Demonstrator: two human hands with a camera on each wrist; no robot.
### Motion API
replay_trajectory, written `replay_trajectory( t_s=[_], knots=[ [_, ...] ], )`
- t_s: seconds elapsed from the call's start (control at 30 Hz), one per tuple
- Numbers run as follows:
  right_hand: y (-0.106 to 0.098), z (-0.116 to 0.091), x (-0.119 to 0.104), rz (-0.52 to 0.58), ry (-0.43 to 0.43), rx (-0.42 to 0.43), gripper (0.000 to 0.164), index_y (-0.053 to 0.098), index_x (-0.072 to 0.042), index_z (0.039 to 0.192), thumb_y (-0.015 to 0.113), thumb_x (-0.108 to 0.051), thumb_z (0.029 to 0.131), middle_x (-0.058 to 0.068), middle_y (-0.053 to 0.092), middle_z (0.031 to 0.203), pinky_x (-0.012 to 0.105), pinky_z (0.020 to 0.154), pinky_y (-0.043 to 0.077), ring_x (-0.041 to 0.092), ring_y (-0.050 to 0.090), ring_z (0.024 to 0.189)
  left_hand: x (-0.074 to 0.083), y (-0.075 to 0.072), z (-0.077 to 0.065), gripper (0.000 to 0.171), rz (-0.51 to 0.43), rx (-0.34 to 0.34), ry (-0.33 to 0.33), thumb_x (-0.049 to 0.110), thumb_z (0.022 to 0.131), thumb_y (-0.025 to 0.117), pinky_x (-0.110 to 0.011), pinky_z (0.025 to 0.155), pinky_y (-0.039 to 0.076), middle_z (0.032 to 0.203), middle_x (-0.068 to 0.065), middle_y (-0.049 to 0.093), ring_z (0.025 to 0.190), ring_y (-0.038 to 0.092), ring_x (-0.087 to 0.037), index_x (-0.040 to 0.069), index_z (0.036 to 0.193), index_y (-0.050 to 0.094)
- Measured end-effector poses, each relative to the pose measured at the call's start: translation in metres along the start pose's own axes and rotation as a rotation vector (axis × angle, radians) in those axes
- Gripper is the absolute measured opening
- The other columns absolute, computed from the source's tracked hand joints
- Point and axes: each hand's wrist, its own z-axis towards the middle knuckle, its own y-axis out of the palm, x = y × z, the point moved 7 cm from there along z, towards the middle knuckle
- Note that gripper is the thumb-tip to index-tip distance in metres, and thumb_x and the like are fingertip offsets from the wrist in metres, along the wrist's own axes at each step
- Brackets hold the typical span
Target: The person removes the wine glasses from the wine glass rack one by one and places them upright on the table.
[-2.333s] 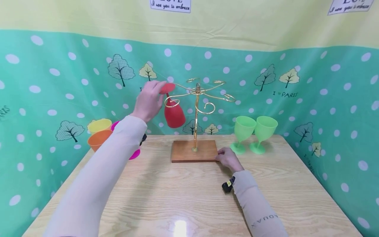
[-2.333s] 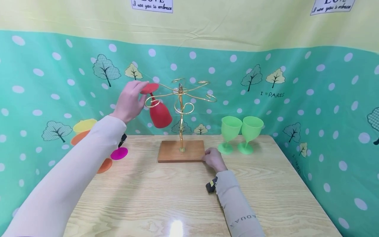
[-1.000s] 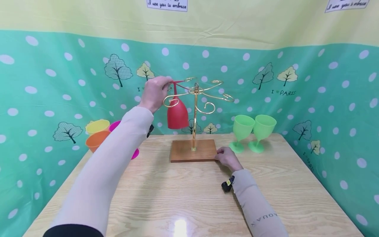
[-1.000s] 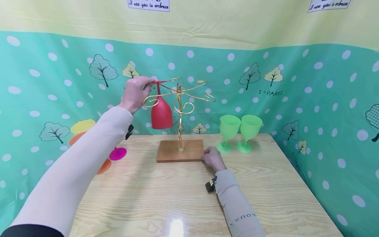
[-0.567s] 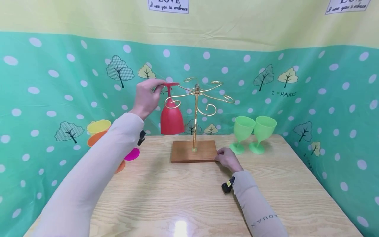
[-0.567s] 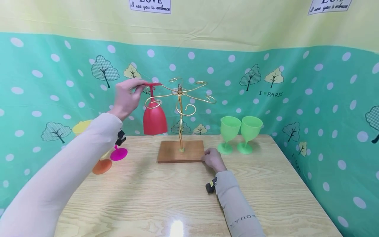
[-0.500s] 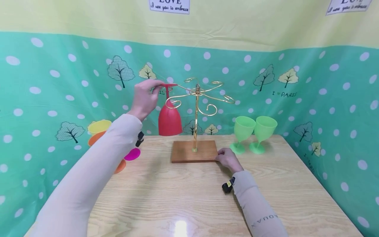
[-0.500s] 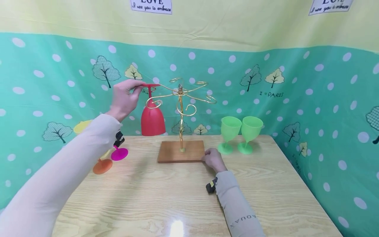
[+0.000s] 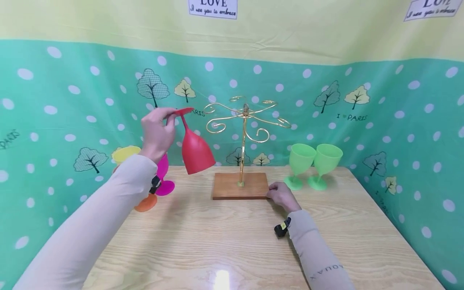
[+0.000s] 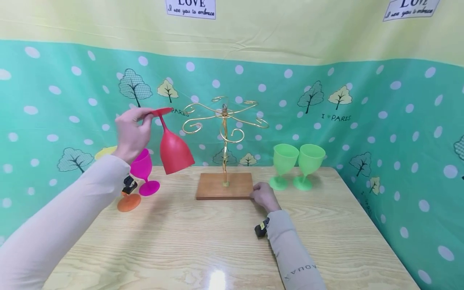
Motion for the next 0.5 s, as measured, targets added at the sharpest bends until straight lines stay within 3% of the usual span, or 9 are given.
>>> replay_trajectory(
  t_s=[0.27, 0.5],
  knots=[
    [-0.006, -0.002, -0.003, 0.102, 0.019, -0.031, 0.041, 0.051, 0.003, 0.128, 0.057, -0.02, 0.094, 0.017, 0.061, 0.114, 0.041, 0.085, 0.049, 0.028, 0.059, 0.099, -0.021, 0.001, -0.035, 0.02, 0.028, -0.078, -0.182, 0.009, 0.094, 0.057, -0.042, 0.086, 0.052, 0.1, -0.015, 0.07, 0.094, 0.064, -0.027, 0.001, 0.107, 0.071],
    [-0.018, -0.019, -0.042, 0.126, -0.218, 0.118, 0.035, 0.059, -0.002, 0.122, 0.056, -0.025, 0.096, 0.014, 0.061, 0.113, 0.041, 0.085, 0.05, 0.027, 0.057, 0.102, -0.026, 0.013, -0.079, 0.019, 0.004, -0.134, -0.262, 0.008, 0.093, 0.059, -0.041, 0.077, 0.055, 0.096, -0.014, 0.07, 0.086, 0.065, -0.026, 0.001, 0.106, 0.07]
  ],
)
